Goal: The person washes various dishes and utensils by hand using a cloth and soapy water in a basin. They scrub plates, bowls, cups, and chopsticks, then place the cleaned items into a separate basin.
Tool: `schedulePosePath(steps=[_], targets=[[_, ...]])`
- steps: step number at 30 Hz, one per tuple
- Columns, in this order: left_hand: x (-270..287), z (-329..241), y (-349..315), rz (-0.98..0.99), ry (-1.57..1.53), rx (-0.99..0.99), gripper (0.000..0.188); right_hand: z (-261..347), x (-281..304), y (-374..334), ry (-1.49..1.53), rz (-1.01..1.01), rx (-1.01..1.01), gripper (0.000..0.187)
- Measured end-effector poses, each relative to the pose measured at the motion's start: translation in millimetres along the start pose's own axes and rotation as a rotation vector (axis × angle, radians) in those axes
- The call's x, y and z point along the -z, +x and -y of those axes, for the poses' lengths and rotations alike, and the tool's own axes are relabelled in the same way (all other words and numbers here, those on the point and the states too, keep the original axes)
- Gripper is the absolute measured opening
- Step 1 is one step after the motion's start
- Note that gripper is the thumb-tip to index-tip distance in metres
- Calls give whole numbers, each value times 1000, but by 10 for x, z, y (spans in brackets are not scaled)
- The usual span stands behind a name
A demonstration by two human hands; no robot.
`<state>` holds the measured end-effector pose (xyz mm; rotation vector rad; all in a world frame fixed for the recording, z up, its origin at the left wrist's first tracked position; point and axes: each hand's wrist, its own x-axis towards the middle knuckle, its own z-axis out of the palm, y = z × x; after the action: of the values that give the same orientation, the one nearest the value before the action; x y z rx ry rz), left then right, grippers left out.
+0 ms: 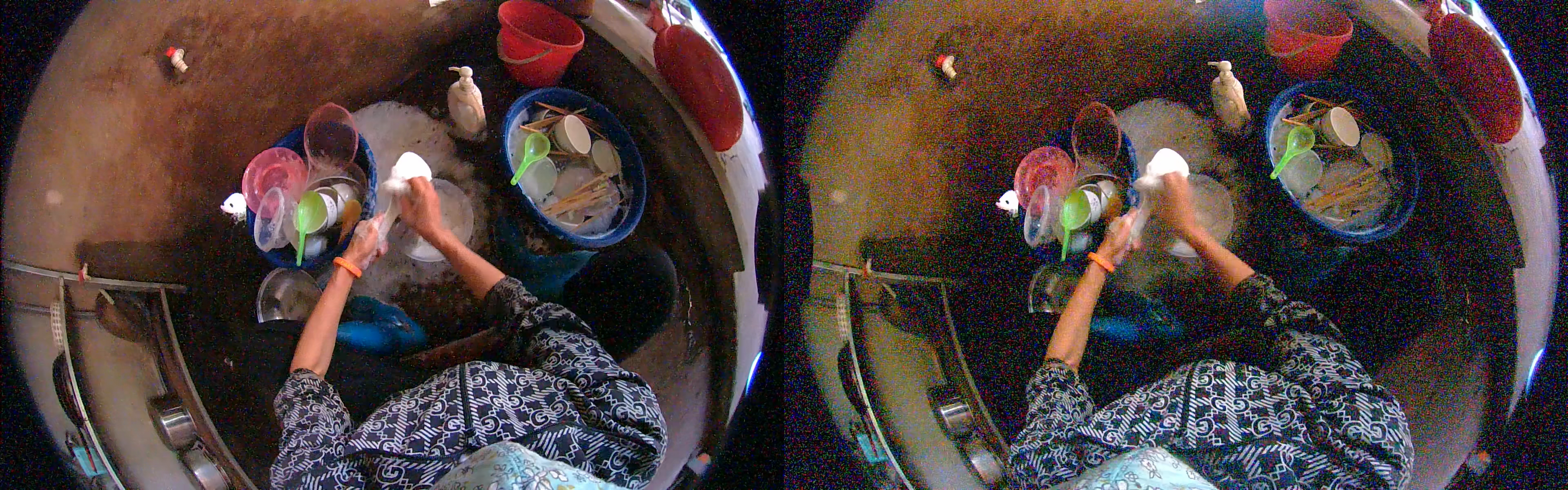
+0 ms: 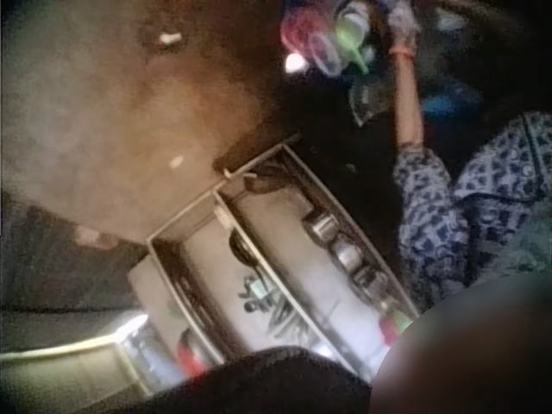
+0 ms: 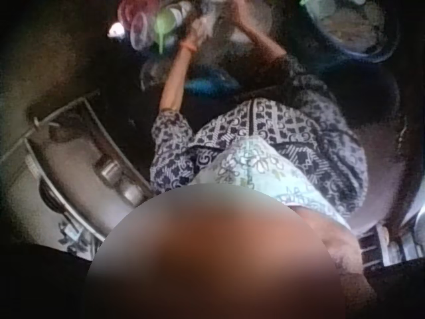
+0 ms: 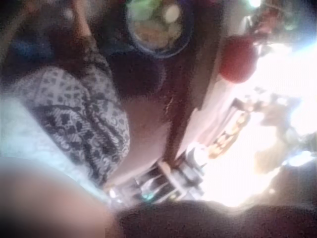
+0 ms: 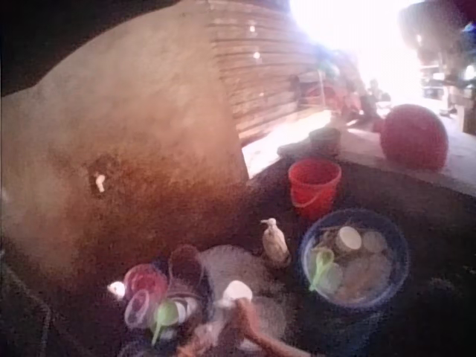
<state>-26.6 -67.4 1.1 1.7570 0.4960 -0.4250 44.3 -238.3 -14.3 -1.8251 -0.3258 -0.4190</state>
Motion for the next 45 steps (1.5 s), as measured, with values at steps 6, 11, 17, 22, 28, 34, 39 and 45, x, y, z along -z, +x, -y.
schedulePosePath(steps=[6, 11, 17, 22, 28, 34, 39, 45], targets=[[-195, -385, -395, 51, -70, -14, 51, -924, 357, 206, -370, 100, -301, 33], [-7, -471, -346, 50, -79, 65, 57, -1177, 312, -361, -321, 336, -84, 50], [-12, -252, -121, -205, 11, -66, 29, -1245, 254, -530, -292, 811, -303, 39], [50, -43, 12, -202, 76, -81, 19, -533, 106, -99, 86, 462, -404, 33], [19, -153, -97, -92, -109, -338, 25, 427, -44, -70, 68, 327, 218, 37], [-17, -453, -352, -32, 18, -355, 28, 213, 111, 424, -38, 10, 98, 33], [-202, -502, -430, -72, 69, -180, 33, -217, 370, 625, -123, -147, -149, 29], [-189, -478, -368, -113, 40, -70, 50, -229, 176, 256, -181, -103, -39, 33]])
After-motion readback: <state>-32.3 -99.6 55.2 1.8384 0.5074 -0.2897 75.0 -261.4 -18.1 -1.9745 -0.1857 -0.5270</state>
